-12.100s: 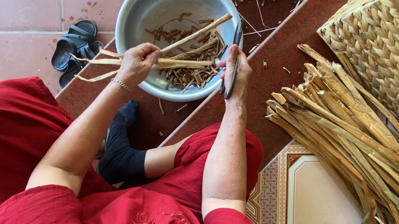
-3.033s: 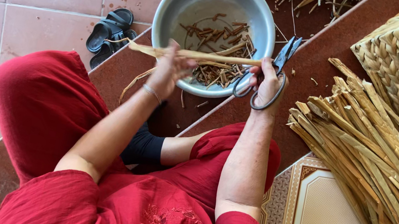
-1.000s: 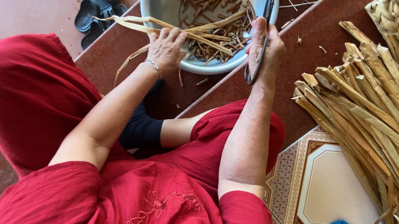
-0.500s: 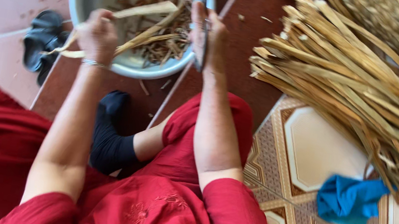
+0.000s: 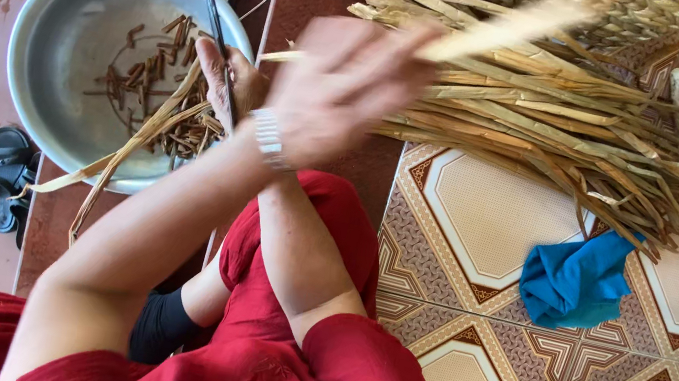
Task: The person sits on the floor and uses scissors to cut dried plant stems into short pieces, dropping the cut pieces into a metal bowl. They repeatedly pick up stems from a pile, cut them, and place the cut pieces into the bowl.
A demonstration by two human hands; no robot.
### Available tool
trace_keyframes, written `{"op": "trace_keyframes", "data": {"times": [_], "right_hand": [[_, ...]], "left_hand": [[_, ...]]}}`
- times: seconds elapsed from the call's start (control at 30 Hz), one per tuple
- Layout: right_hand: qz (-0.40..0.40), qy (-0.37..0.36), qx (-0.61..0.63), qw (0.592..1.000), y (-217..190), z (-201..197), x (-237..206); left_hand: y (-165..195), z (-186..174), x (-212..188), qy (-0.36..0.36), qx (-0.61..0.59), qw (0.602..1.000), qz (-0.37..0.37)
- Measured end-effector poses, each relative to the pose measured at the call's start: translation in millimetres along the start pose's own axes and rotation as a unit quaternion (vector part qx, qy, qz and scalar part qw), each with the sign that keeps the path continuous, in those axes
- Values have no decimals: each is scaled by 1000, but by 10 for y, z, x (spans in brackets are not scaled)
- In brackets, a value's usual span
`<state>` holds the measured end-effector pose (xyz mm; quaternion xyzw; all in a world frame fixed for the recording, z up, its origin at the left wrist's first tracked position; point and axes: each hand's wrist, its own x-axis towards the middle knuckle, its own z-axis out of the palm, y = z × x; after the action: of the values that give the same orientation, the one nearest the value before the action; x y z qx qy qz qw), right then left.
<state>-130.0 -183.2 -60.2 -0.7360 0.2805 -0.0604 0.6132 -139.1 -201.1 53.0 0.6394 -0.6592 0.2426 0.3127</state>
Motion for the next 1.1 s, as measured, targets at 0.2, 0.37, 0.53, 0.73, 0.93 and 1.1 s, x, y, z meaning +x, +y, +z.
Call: {"op": "trace_keyframes", "data": {"times": [0.2,0.37,0.53,0.73,0.93,1.1], "right_hand": [[9,-15,-47,999,-51,-89,22],[8,-18,-65,998,-46,-114,95],[-24,-14,-37,999,48,7,142],[-92,9,123,988,246,100,397],[-106,51,78,990,385,76,586],[-80,37,60,994,411,42,630]], "left_hand": [[316,1209,540,-242,28,969,-38],[243,773,-75,-145,-41,985,-78],[-619,-264,-1147,81,16,958,-276],[-1396,-582,-2514,-75,122,826,-546],[-1277,-261,-2906,-261,96,674,-685],[-1250,-261,-2895,-113,96,723,-675]]}}
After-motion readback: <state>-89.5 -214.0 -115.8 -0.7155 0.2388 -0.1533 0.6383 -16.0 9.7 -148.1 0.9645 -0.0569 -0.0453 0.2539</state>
